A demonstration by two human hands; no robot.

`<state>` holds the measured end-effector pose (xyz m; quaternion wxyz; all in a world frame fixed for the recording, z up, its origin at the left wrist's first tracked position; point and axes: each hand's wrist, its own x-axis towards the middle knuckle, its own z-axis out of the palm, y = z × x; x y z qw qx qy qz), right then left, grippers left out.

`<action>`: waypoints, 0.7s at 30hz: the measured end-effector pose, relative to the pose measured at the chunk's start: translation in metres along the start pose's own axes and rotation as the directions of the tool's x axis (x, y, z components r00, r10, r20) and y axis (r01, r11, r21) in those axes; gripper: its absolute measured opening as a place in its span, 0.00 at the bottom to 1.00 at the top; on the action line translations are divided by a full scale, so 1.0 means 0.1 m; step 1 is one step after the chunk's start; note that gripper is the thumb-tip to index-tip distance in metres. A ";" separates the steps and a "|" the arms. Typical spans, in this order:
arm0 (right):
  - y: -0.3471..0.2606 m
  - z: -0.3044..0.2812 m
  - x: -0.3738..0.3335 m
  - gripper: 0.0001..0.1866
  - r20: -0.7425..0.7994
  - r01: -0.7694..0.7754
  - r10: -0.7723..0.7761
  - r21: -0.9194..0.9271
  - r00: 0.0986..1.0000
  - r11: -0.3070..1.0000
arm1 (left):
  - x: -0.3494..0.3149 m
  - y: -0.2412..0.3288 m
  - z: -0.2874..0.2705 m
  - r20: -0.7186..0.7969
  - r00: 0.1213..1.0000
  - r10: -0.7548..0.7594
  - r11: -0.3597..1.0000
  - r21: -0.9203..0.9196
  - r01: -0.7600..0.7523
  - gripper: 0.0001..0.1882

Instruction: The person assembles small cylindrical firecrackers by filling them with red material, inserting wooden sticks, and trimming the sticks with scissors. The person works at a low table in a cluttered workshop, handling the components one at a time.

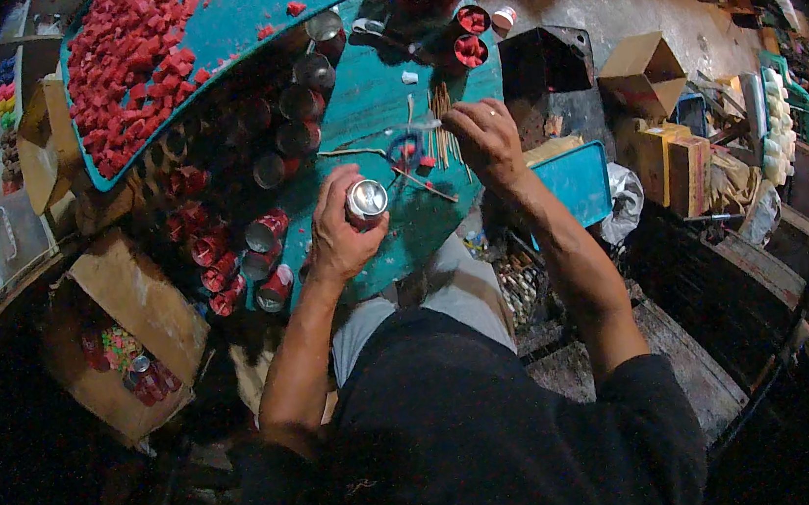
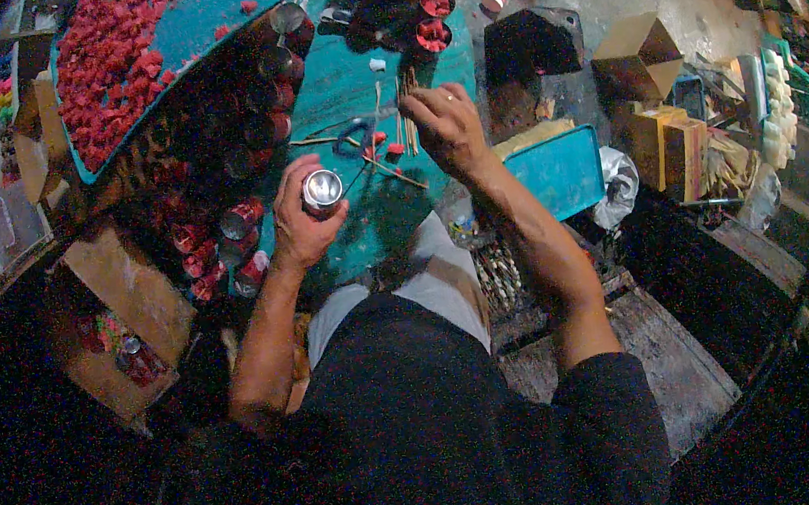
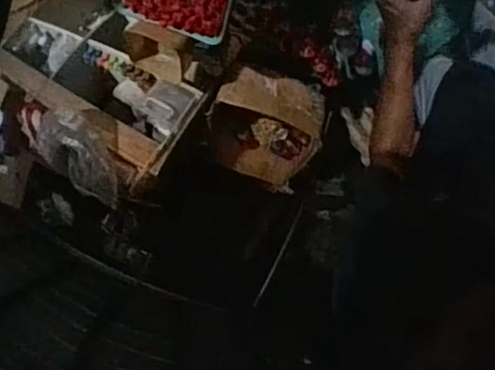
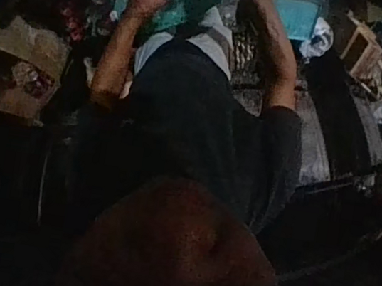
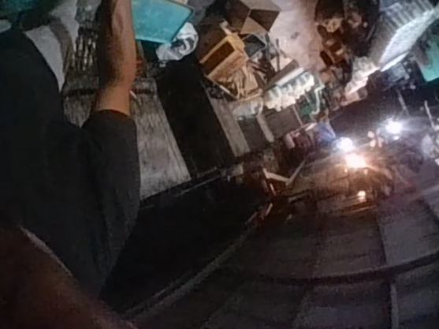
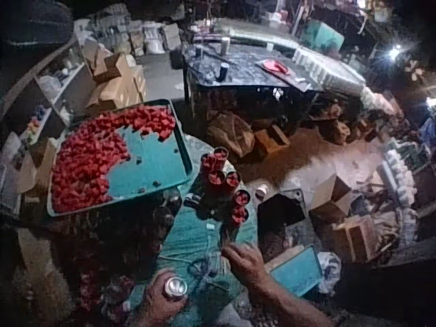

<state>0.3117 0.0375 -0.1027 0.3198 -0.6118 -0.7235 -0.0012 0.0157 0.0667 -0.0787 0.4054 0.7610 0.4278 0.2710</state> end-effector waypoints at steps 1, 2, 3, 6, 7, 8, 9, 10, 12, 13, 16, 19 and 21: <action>0.00 -0.01 0.05 0.15 -0.024 0.025 -0.025 -0.003 0.999 1.000 | 0.06 0.01 -0.01 -0.010 1.000 -0.008 1.000 -0.015 0.008 0.34; -0.02 -0.03 0.08 0.18 -0.063 0.046 -0.045 0.008 0.997 0.999 | 0.09 0.02 -0.03 -0.001 1.000 -0.025 1.000 -0.016 0.025 0.34; -0.06 -0.07 0.12 0.17 -0.054 0.005 -0.003 0.038 0.999 0.999 | 0.12 0.04 -0.04 0.016 0.999 -0.044 0.999 -0.020 0.044 0.34; -0.19 -0.21 0.26 0.15 -0.029 -0.142 0.150 0.182 0.988 0.973 | 0.21 0.07 -0.11 0.007 0.999 -0.035 0.998 -0.053 0.036 0.35; -0.31 -0.32 0.24 0.14 0.046 -0.242 0.238 0.247 0.970 0.938 | 0.20 0.11 -0.15 0.004 0.999 -0.047 0.996 -0.078 0.047 0.34; -0.43 -0.44 0.22 0.14 0.137 -0.347 0.320 0.300 0.938 0.889 | 0.21 0.14 -0.19 -0.002 0.998 -0.057 0.993 -0.105 0.057 0.34; -0.53 -0.54 0.23 0.12 0.147 -0.368 0.338 0.320 0.930 0.873 | 0.23 0.16 -0.24 -0.019 1.000 -0.003 0.999 -0.051 0.002 0.34; -0.64 -0.62 0.22 0.11 0.200 -0.393 0.344 0.322 0.918 0.861 | 0.23 0.19 -0.30 -0.031 0.998 0.050 0.999 0.002 -0.050 0.35; -0.84 -0.74 0.22 0.11 0.303 -0.453 0.362 0.327 0.881 0.829 | 0.26 0.24 -0.40 -0.007 0.990 0.143 0.986 0.085 -0.142 0.35; -0.92 -0.79 0.23 0.10 0.287 -0.375 0.303 0.245 0.909 0.894 | 0.28 0.25 -0.47 0.031 0.983 0.180 0.977 0.114 -0.182 0.36; -1.09 -0.87 0.28 0.11 0.268 -0.189 0.147 0.139 0.952 0.972 | 0.32 0.29 -0.55 0.098 0.960 0.261 0.952 0.141 -0.273 0.36; -1.15 -0.92 0.36 0.14 0.221 -0.049 0.041 0.027 0.974 0.998 | 0.32 0.34 -0.61 0.160 0.956 0.246 0.952 0.144 -0.269 0.38; -1.17 -0.96 0.40 0.15 0.223 0.011 -0.005 -0.027 0.975 1.000 | 0.32 0.38 -0.65 0.197 0.957 0.214 0.957 0.153 -0.246 0.40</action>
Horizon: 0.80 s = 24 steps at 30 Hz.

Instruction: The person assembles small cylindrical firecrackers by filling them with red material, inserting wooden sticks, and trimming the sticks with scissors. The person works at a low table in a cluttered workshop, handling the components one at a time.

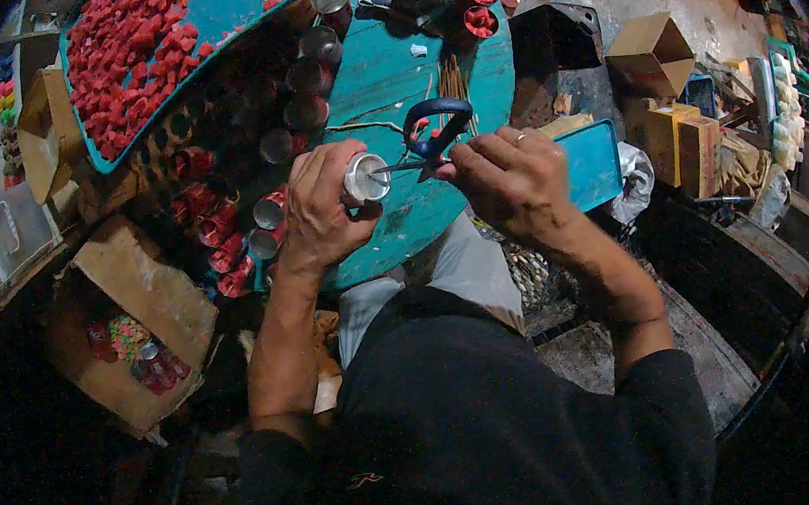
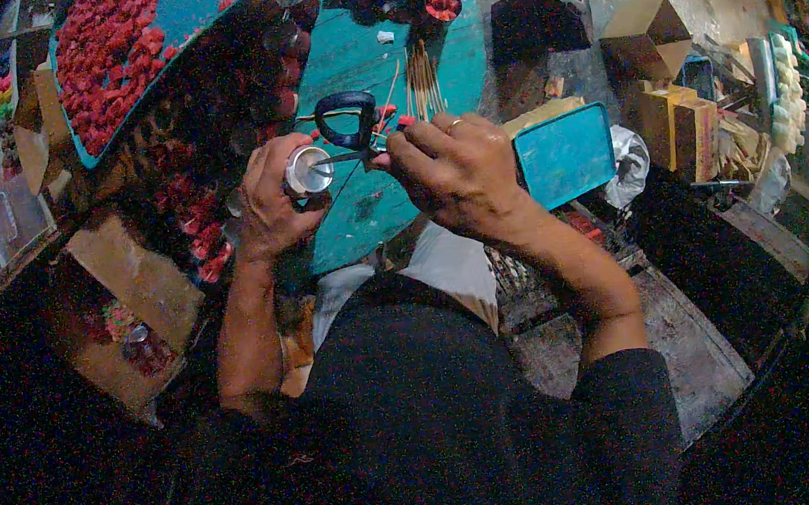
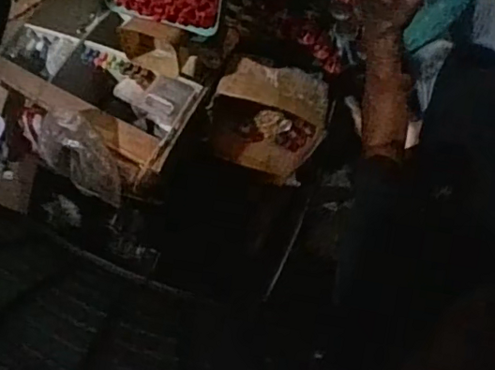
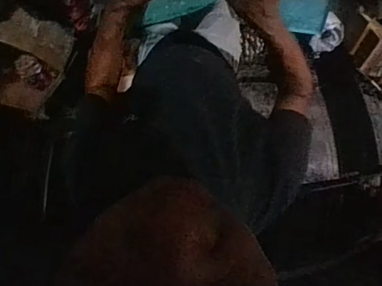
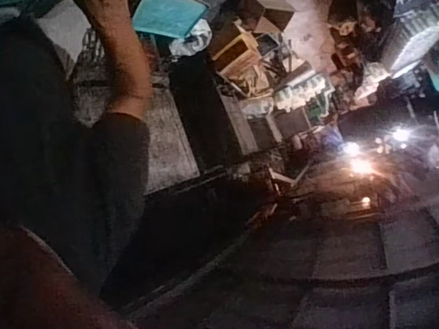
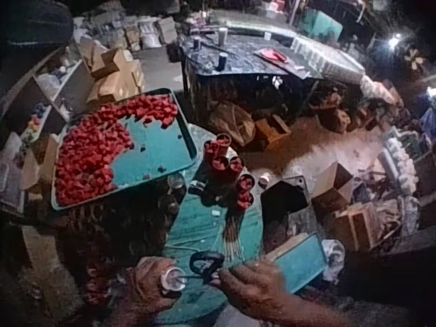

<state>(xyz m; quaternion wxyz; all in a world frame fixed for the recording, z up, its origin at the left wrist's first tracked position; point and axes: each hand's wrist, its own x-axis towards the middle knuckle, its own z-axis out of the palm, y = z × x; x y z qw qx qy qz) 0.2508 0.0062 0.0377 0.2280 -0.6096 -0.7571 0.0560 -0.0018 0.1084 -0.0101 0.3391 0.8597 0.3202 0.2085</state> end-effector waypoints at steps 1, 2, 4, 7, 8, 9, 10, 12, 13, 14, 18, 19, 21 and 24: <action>0.00 -0.02 0.01 0.15 0.001 0.018 -0.018 -0.027 1.000 0.999 | 0.00 0.02 -0.03 0.017 1.000 -0.007 1.000 0.003 0.007 0.40; -0.01 -0.04 0.02 0.16 0.003 0.036 -0.036 -0.055 0.999 0.998 | 0.00 0.04 -0.05 0.034 0.999 -0.015 1.000 0.005 0.015 0.40; -0.02 -0.08 0.04 0.16 -0.006 0.082 -0.083 -0.071 0.997 0.994 | 0.01 0.08 -0.08 0.001 1.000 -0.022 0.998 -0.051 0.022 0.35; -0.04 -0.14 0.06 0.16 -0.001 0.127 -0.128 -0.082 0.992 0.988 | 0.03 0.10 -0.09 0.009 0.998 -0.055 0.988 -0.145 0.056 0.31; -0.05 -0.15 0.07 0.15 0.003 0.138 -0.138 -0.083 0.990 0.987 | 0.04 0.10 -0.09 0.024 0.997 -0.070 0.981 -0.182 0.073 0.31; -0.06 -0.17 0.08 0.15 -0.001 0.159 -0.160 -0.104 0.987 0.982 | 0.05 0.09 -0.09 0.033 0.998 -0.059 0.980 -0.186 0.064 0.31; -0.06 -0.18 0.10 0.14 -0.004 0.177 -0.179 -0.125 0.984 0.976 | 0.05 0.08 -0.09 0.047 0.998 -0.048 0.979 -0.195 0.056 0.30; -0.07 -0.22 0.13 0.13 -0.001 0.224 -0.227 -0.155 0.974 0.962 | 0.05 0.07 -0.08 0.057 0.998 -0.030 0.979 -0.200 0.041 0.30; -0.07 -0.23 0.14 0.13 0.004 0.255 -0.257 -0.167 0.966 0.953 | 0.04 0.06 -0.08 0.051 0.999 -0.020 0.980 -0.197 0.030 0.30; -0.07 -0.25 0.15 0.13 0.010 0.282 -0.285 -0.182 0.958 0.942 | 0.04 0.06 -0.08 0.058 0.998 -0.015 0.981 -0.191 0.026 0.30; -0.12 -0.26 0.19 0.12 0.119 0.268 -0.251 -0.159 0.961 0.950 | 0.02 0.04 -0.09 0.086 0.994 -0.060 0.993 -0.093 0.068 0.28; -0.14 -0.24 0.20 0.12 0.150 0.218 -0.199 -0.125 0.968 0.968 | 0.02 0.04 -0.07 0.044 0.999 0.002 0.999 0.032 -0.003 0.27; -0.14 -0.19 0.24 0.15 0.302 0.011 0.004 -0.047 0.953 0.999 | 0.03 0.03 -0.03 -0.015 0.993 0.115 0.952 0.288 -0.106 0.23; -0.11 -0.09 0.26 0.28 0.527 -0.452 0.342 0.092 0.778 0.887 | 0.02 0.03 0.06 -0.006 0.985 0.174 0.882 0.445 -0.153 0.22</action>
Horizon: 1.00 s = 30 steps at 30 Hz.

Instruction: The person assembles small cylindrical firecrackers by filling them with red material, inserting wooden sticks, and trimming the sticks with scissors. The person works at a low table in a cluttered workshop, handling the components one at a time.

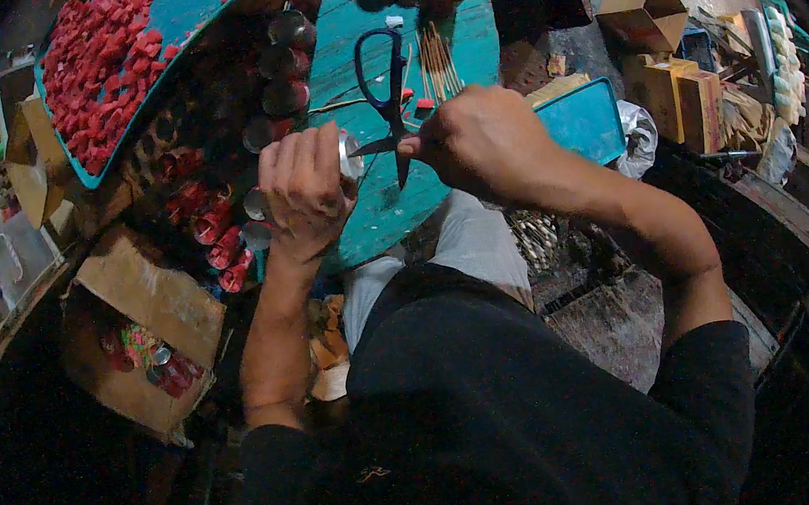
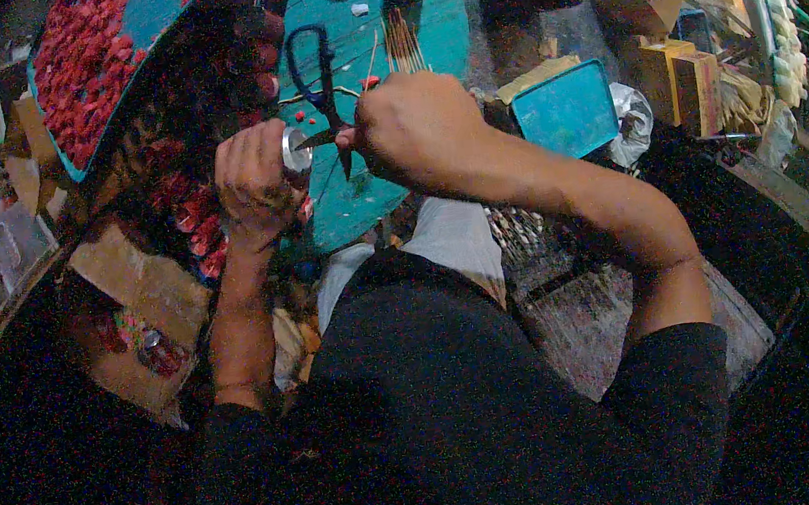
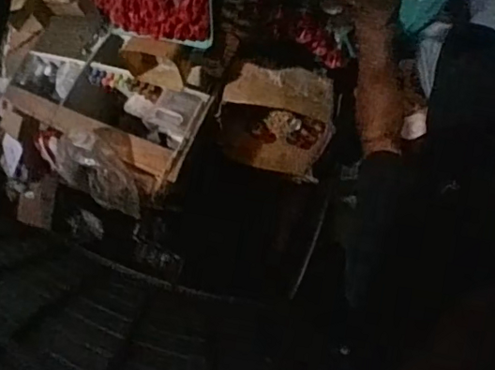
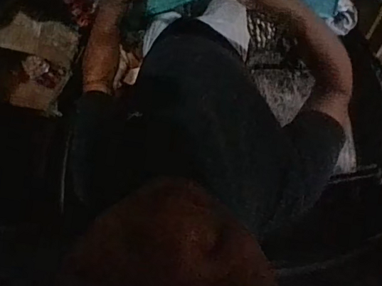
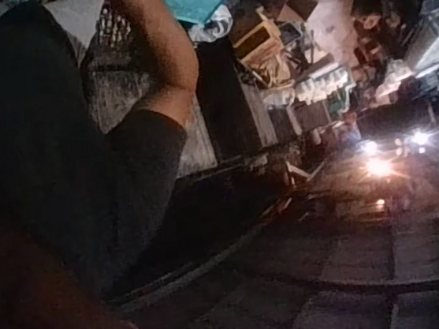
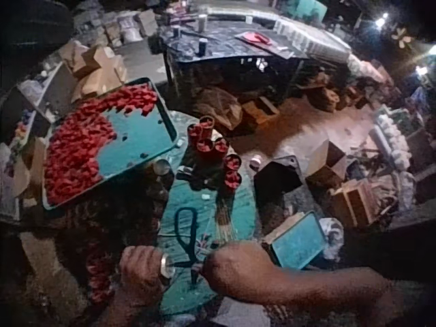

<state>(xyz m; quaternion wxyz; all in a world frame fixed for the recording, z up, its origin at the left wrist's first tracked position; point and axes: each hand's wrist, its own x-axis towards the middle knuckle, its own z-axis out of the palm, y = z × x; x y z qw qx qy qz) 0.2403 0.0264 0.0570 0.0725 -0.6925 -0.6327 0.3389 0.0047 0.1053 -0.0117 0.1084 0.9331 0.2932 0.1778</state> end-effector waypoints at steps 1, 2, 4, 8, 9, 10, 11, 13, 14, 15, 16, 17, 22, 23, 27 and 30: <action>0.03 0.02 0.02 0.27 0.050 -0.010 0.011 -0.017 0.999 1.000 | -0.01 0.01 0.01 -0.007 1.000 0.011 0.999 0.036 -0.011 0.24; 0.06 0.05 0.05 0.27 0.075 0.012 -0.011 -0.015 0.997 1.000 | -0.01 0.02 0.01 0.032 0.999 -0.028 0.999 0.025 0.027 0.24; 0.11 0.11 0.02 0.24 0.021 0.135 -0.134 -0.047 0.991 0.990 | -0.04 0.03 -0.04 0.066 0.995 -0.073 0.997 -0.026 0.074 0.26; 0.30 0.14 -0.06 0.17 -0.190 0.536 -0.656 -0.435 0.731 0.724 | -0.05 -0.04 -0.19 0.374 0.916 -0.144 0.854 -0.421 0.306 0.27; 0.34 0.13 -0.06 0.17 -0.209 0.579 -0.783 -0.568 0.586 0.585 | -0.02 -0.08 -0.20 0.518 0.850 -0.097 0.773 -0.499 0.392 0.26; 0.37 0.13 -0.06 0.19 -0.187 0.605 -0.820 -0.590 0.542 0.535 | 0.01 -0.13 -0.20 0.642 0.767 -0.026 0.678 -0.552 0.485 0.25; 0.40 0.12 -0.05 0.19 -0.143 0.619 -0.849 -0.625 0.510 0.477 | 0.04 -0.16 -0.20 0.739 0.671 0.068 0.576 -0.578 0.578 0.25; 0.41 0.09 -0.03 0.19 -0.077 0.630 -0.887 -0.676 0.455 0.382 | 0.07 -0.18 -0.20 0.792 0.592 0.148 0.387 -0.597 0.703 0.21; 0.40 0.08 -0.04 0.20 -0.038 0.657 -0.890 -0.660 0.454 0.363 | 0.09 -0.19 -0.20 0.808 0.561 0.179 0.373 -0.583 0.721 0.21; 0.39 0.06 -0.04 0.19 -0.049 0.673 -0.863 -0.605 0.502 0.426 | 0.10 -0.19 -0.21 0.823 0.527 0.212 0.358 -0.567 0.742 0.22; 0.38 0.04 -0.04 0.18 -0.043 0.699 -0.838 -0.529 0.544 0.481 | 0.11 -0.17 -0.22 0.799 0.580 0.161 0.387 -0.591 0.707 0.22; 0.36 0.01 -0.04 0.17 -0.029 0.710 -0.811 -0.465 0.584 0.528 | 0.11 -0.14 -0.23 0.765 0.634 0.110 0.418 -0.614 0.669 0.22; 0.27 0.02 0.00 0.20 0.050 0.273 -0.270 -0.051 0.961 0.961 | 0.06 0.10 -0.25 0.451 0.885 -0.120 0.857 -0.403 0.322 0.23; 0.26 0.03 0.01 0.24 0.137 0.130 -0.129 0.002 0.982 0.992 | 0.05 0.14 -0.24 0.378 0.921 -0.094 0.927 -0.303 0.219 0.23; 0.28 0.06 0.08 0.21 0.387 -0.108 -0.021 0.309 0.922 0.945 | 0.02 0.23 -0.17 0.083 0.994 0.066 0.996 0.047 -0.070 0.20; 0.28 0.10 0.03 0.20 0.316 -0.071 -0.028 0.297 0.948 0.952 | 0.02 0.23 -0.17 0.063 0.997 0.049 0.997 0.061 -0.053 0.20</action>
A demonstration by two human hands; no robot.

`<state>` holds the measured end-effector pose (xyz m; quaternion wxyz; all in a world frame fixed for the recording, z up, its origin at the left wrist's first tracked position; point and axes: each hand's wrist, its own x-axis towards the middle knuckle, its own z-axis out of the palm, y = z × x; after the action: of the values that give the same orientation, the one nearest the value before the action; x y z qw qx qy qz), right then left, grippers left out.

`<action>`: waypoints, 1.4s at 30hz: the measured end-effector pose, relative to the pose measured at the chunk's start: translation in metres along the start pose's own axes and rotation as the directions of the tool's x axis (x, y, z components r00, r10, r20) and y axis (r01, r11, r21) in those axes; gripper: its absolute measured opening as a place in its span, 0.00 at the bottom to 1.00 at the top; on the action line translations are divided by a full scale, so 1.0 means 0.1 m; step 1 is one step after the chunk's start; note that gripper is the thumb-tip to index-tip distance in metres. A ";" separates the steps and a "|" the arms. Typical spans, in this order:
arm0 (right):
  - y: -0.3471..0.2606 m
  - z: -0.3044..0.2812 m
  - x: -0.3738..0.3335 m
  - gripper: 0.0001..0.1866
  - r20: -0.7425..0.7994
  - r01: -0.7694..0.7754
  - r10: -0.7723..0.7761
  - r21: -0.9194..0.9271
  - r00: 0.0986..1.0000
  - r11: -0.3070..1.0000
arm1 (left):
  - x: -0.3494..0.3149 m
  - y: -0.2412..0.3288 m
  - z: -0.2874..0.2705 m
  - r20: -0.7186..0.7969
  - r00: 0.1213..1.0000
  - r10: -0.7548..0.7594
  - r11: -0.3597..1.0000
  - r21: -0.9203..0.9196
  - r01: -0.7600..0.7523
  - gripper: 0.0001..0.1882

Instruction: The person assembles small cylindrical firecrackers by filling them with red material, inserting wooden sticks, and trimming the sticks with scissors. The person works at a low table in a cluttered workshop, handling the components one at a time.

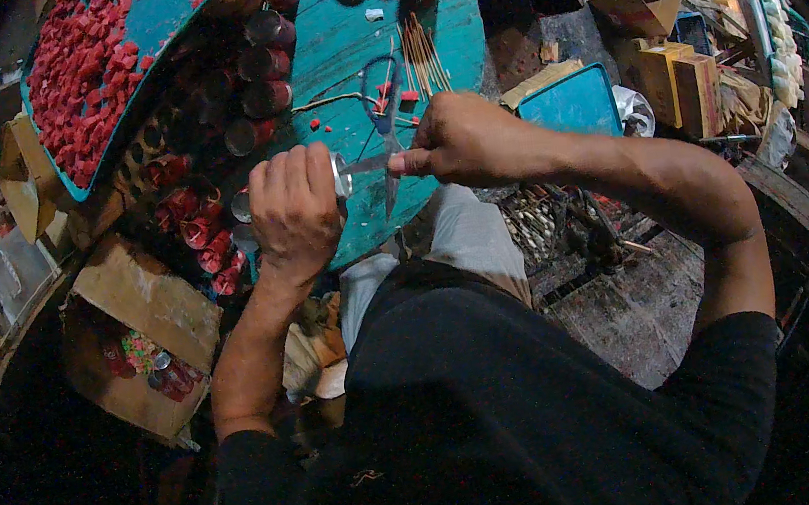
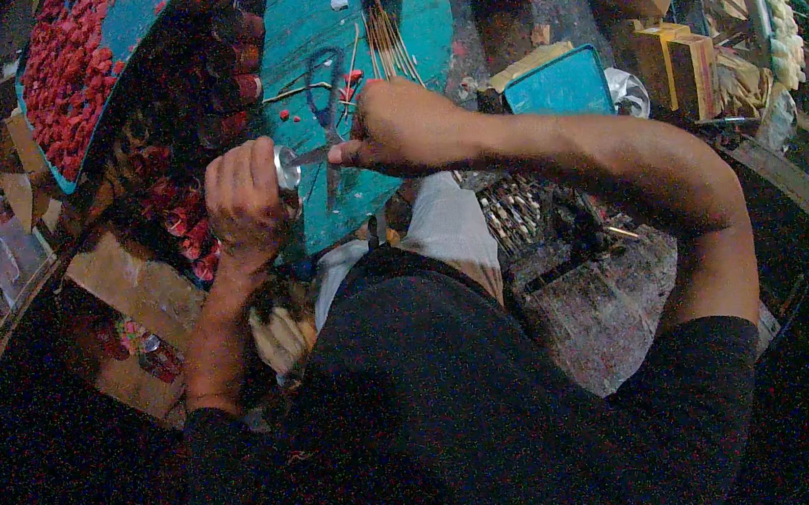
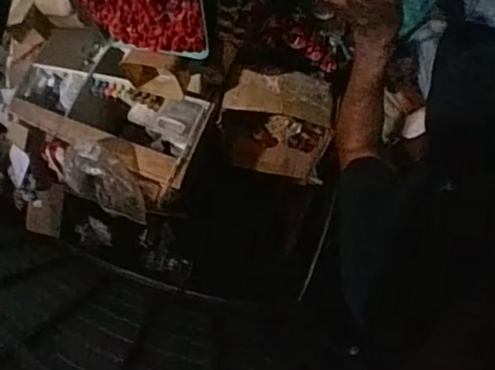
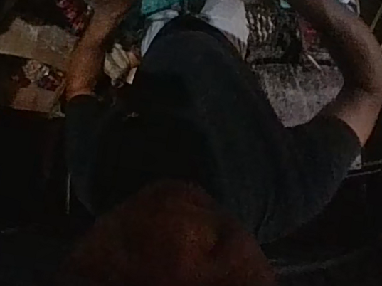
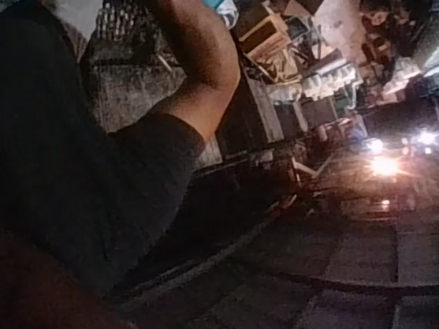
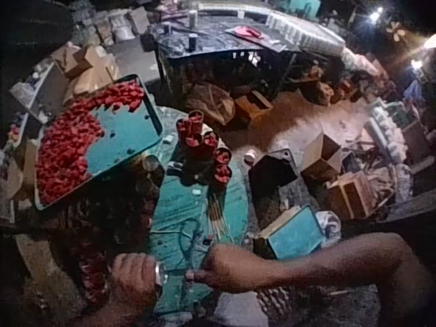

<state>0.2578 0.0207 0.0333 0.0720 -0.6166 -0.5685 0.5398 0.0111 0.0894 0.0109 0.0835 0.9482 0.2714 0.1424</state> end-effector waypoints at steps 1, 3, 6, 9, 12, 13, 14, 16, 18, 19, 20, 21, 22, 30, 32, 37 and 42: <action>0.00 0.04 -0.02 0.19 -0.130 0.111 -0.132 -0.161 0.983 0.981 | -0.01 -0.01 -0.02 0.024 0.999 -0.023 0.999 -0.022 0.023 0.21; 0.04 0.07 -0.05 0.17 -0.238 0.326 -0.486 -0.494 0.841 0.806 | -0.04 -0.07 -0.08 0.317 0.931 -0.181 0.918 -0.284 0.275 0.21; 0.13 0.06 -0.08 0.20 -0.069 0.455 -0.861 -0.826 0.504 0.332 | -0.03 -0.23 -0.08 0.665 0.745 -0.042 0.605 -0.577 0.549 0.22; 0.17 0.01 -0.09 0.22 0.083 0.398 -0.929 -0.915 0.362 0.074 | -0.03 -0.37 0.01 0.844 0.489 0.219 0.315 -0.536 0.783 0.22; 0.21 -0.09 -0.12 0.18 0.045 0.381 -0.942 -0.920 0.332 0.091 | -0.08 -0.45 0.11 0.820 0.514 0.252 0.274 -0.570 0.775 0.23; 0.24 -0.13 -0.14 0.16 -0.017 0.360 -0.942 -0.922 0.335 0.145 | -0.12 -0.46 0.12 0.793 0.584 0.173 0.305 -0.607 0.734 0.24; 0.30 -0.18 -0.16 0.14 -0.087 0.344 -0.935 -0.915 0.344 0.211 | -0.15 -0.47 0.11 0.762 0.641 0.092 0.335 -0.630 0.701 0.25; 0.43 -0.15 -0.20 0.13 -0.360 0.343 -0.711 -0.688 0.604 0.639 | -0.23 -0.49 0.03 0.650 0.759 0.017 0.312 -0.725 0.614 0.26; 0.61 0.01 -0.17 0.18 -0.477 0.197 -0.351 -0.344 0.806 0.918 | -0.31 -0.45 -0.06 0.464 0.885 -0.035 0.307 -0.838 0.451 0.27; 0.71 0.13 -0.10 0.20 -0.454 0.120 -0.236 -0.269 0.859 0.956 | -0.31 -0.44 -0.08 0.427 0.904 -0.042 0.326 -0.849 0.416 0.27; 0.81 0.27 -0.05 0.21 -0.413 0.038 -0.118 -0.197 0.903 0.980 | -0.32 -0.42 -0.10 0.388 0.921 -0.043 0.330 -0.864 0.380 0.27; 0.91 0.41 0.01 0.22 -0.370 -0.031 -0.016 -0.120 0.929 0.992 | -0.31 -0.40 -0.11 0.356 0.933 -0.048 0.336 -0.874 0.350 0.26; 0.97 0.56 0.12 0.24 -0.373 -0.033 -0.014 -0.120 0.928 0.992 | -0.31 -0.38 -0.12 0.343 0.937 -0.061 0.332 -0.879 0.343 0.26; 0.64 0.52 0.49 0.21 -0.473 0.090 -0.108 -0.061 0.874 0.994 | -0.27 -0.36 -0.18 0.318 0.927 -0.198 0.429 -0.822 0.374 0.27; 0.36 0.39 0.20 0.19 -0.539 0.174 -0.151 -0.007 0.829 0.985 | -0.28 -0.38 -0.19 0.258 0.938 -0.231 0.588 -0.731 0.346 0.28; -0.20 0.22 -0.23 0.16 -0.507 0.251 -0.499 -0.480 0.703 0.841 | -0.25 -0.37 -0.16 0.140 0.959 -0.246 0.825 -0.490 0.282 0.29; -0.35 0.19 -0.14 0.16 -0.439 0.241 -0.672 -0.700 0.597 0.672 | -0.18 -0.36 -0.13 0.131 0.975 -0.182 0.862 -0.456 0.222 0.30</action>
<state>0.2249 0.0120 0.0577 0.2249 -0.5793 -0.7823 0.0430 -0.0257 0.1105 0.0111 0.3352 0.8714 0.3233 0.1543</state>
